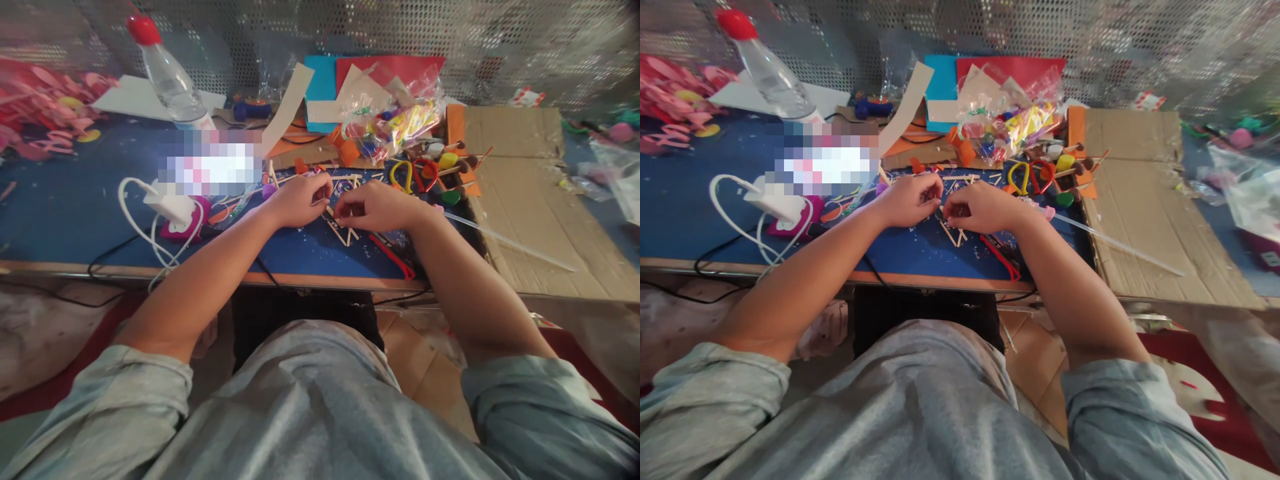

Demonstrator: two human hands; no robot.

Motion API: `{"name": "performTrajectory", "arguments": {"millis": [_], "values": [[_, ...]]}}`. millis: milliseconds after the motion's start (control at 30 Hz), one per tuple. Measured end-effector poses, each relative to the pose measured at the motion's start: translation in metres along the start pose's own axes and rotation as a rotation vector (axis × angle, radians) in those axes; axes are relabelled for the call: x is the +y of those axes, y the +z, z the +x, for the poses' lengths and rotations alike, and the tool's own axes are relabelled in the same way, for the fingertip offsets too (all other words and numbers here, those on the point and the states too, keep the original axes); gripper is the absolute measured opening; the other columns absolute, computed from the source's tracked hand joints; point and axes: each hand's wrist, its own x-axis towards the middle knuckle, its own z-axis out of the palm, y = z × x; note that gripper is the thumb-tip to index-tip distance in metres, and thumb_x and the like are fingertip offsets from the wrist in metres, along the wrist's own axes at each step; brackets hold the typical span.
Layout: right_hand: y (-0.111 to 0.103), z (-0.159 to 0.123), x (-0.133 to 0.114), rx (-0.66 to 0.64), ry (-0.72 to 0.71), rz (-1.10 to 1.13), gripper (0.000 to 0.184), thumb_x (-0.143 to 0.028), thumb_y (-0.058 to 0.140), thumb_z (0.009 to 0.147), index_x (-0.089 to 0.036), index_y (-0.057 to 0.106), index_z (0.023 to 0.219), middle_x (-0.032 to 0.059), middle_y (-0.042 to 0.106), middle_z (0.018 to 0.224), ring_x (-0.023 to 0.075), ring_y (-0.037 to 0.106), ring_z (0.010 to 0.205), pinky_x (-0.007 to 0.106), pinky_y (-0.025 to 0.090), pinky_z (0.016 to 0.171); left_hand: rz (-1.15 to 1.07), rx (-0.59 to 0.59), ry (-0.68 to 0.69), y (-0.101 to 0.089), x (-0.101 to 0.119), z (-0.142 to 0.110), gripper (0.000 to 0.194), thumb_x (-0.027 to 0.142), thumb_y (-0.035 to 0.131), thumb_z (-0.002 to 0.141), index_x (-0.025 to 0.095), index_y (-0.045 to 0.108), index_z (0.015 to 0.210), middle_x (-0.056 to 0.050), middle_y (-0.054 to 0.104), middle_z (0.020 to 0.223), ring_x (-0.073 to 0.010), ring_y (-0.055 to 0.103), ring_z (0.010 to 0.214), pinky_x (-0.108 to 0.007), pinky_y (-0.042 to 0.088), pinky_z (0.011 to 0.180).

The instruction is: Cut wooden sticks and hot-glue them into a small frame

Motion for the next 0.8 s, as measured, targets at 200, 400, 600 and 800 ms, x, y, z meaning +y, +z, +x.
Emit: {"name": "performTrajectory", "arguments": {"millis": [200, 400, 600, 800], "values": [[0.0061, 0.0030, -0.0007, -0.056, -0.010, -0.038, 0.024, -0.038, 0.072, 0.094, -0.022, 0.082, 0.109, 0.0035, 0.082, 0.092, 0.0175, 0.069, 0.076, 0.033, 0.050, 0.078, -0.139, 0.013, -0.011, 0.0000, 0.0008, 0.0018, 0.011, 0.015, 0.068, 0.082, 0.019, 0.067, 0.092, -0.005, 0.076, 0.095, -0.0181, 0.068, 0.087, -0.032, 0.051, 0.079], [0.0088, 0.0032, 0.0014, -0.081, -0.048, -0.024, 0.023, -0.039, 0.077, 0.094, -0.022, 0.083, 0.109, 0.0041, 0.082, 0.099, 0.0185, 0.070, 0.079, 0.034, 0.050, 0.080, -0.235, -0.043, -0.041, -0.0023, 0.0039, 0.0027, 0.011, 0.013, 0.072, 0.080, 0.018, 0.070, 0.090, -0.002, 0.074, 0.084, -0.0136, 0.065, 0.074, -0.029, 0.051, 0.073], [0.0041, 0.0000, 0.0066, -0.116, -0.086, -0.049, 0.048, -0.051, 0.092, 0.083, -0.024, 0.081, 0.122, 0.0067, 0.080, 0.110, 0.0210, 0.067, 0.085, 0.033, 0.049, 0.078, -0.243, -0.018, -0.117, -0.0030, 0.0030, 0.0022, 0.012, 0.012, 0.078, 0.080, 0.018, 0.069, 0.084, -0.003, 0.074, 0.082, -0.0151, 0.065, 0.075, -0.032, 0.050, 0.074], [0.0034, 0.0011, 0.0066, -0.161, -0.066, -0.098, 0.038, -0.053, 0.094, 0.082, -0.023, 0.079, 0.100, 0.0046, 0.076, 0.100, 0.0215, 0.065, 0.085, 0.034, 0.047, 0.078, -0.463, -0.077, -0.262, -0.0015, 0.0063, 0.0025, 0.021, 0.018, 0.082, 0.090, 0.020, 0.061, 0.087, -0.003, 0.073, 0.076, -0.0162, 0.071, 0.060, -0.032, 0.054, 0.059]]}}
